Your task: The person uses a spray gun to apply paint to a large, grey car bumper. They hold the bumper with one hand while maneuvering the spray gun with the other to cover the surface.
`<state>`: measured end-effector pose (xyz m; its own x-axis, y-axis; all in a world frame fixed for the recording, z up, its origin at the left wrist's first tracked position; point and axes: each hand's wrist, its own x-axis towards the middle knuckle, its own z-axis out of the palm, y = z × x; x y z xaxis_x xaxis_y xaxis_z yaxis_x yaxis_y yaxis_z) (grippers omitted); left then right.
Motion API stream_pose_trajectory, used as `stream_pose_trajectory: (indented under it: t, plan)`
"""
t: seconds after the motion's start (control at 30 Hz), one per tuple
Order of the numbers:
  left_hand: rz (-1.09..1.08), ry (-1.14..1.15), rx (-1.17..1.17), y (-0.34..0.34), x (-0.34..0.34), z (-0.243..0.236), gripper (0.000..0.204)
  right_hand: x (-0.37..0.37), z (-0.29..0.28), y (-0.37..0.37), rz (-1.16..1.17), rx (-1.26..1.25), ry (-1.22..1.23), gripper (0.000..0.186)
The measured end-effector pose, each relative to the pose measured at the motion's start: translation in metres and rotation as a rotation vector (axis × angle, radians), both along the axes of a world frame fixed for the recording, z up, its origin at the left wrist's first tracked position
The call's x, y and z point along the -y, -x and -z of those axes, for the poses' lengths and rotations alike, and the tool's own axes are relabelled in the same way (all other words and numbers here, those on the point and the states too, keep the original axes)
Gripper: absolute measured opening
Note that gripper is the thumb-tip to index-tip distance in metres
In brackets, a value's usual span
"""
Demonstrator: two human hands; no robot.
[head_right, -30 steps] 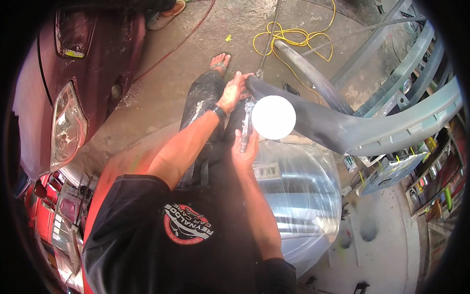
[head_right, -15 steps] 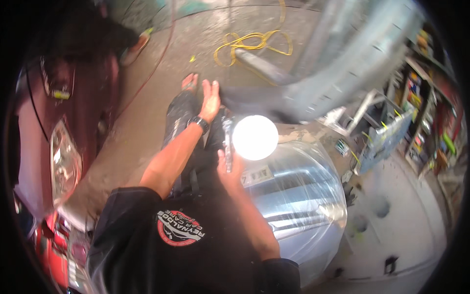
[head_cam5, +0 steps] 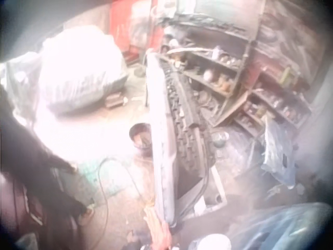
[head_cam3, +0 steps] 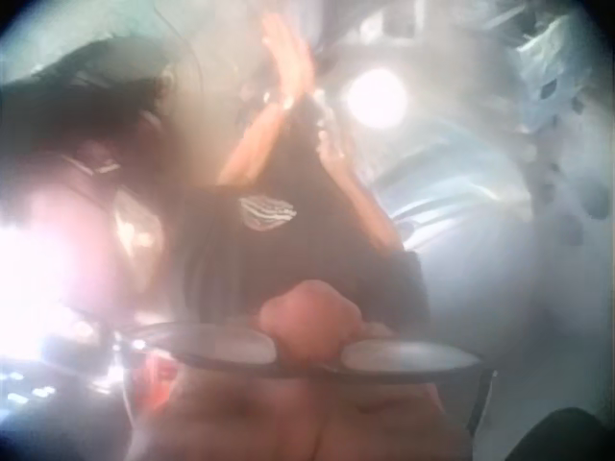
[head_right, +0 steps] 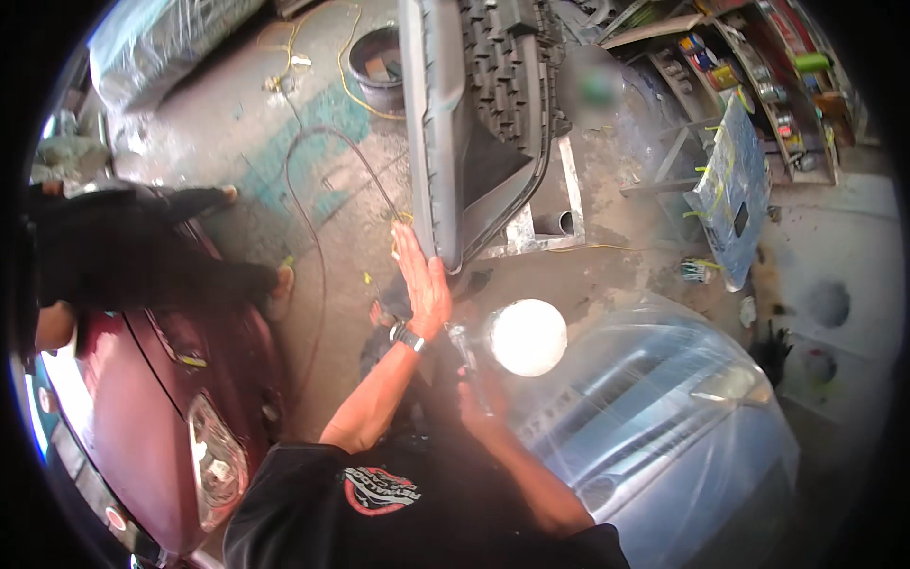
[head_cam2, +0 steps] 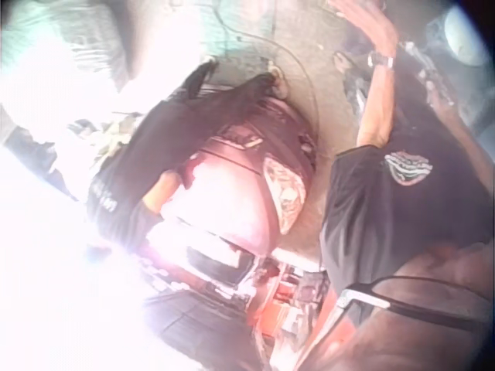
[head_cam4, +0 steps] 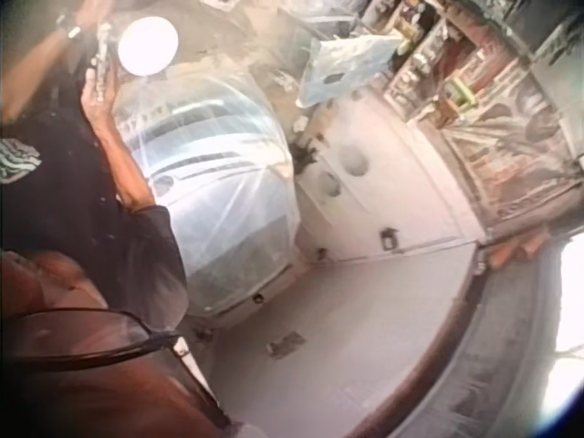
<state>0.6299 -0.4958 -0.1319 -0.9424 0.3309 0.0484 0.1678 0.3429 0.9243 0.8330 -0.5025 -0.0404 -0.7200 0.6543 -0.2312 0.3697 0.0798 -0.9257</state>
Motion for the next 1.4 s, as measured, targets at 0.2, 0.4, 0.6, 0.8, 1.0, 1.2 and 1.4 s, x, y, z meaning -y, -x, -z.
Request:
stream_pose_trajectory:
  t: [0.2,0.4,0.6,0.8,1.0,1.2,1.4]
  plan:
    - [-0.329,0.105,0.644,-0.028,0.047,0.098,0.076,-0.035,-0.037,-0.006,-0.011,-0.028,0.354,0.033]
    - [-0.369,0.134,0.613,-0.009,0.031,0.091,0.078,-0.066,-0.05,-0.023,0.117,-0.048,0.532,0.036]
    - [-0.063,0.044,0.088,0.037,-0.01,-0.008,0.074,-0.094,-0.059,-0.031,0.011,-0.194,0.535,0.043]
    - [0.354,0.255,-0.511,0.03,-0.037,-0.071,0.078,-0.113,-0.077,-0.033,0.086,-0.174,0.426,0.054]
    - [0.708,0.546,-0.447,0.004,-0.071,-0.047,0.076,-0.124,-0.077,-0.042,0.246,-0.09,0.4,0.05]
    - [0.603,0.466,-0.471,0.034,-0.124,-0.026,0.073,-0.131,-0.073,-0.064,0.257,-0.045,0.416,0.052]
    - [0.536,0.629,-0.444,-0.017,-0.073,-0.047,0.09,-0.145,-0.072,-0.071,0.198,-0.173,0.443,0.06]
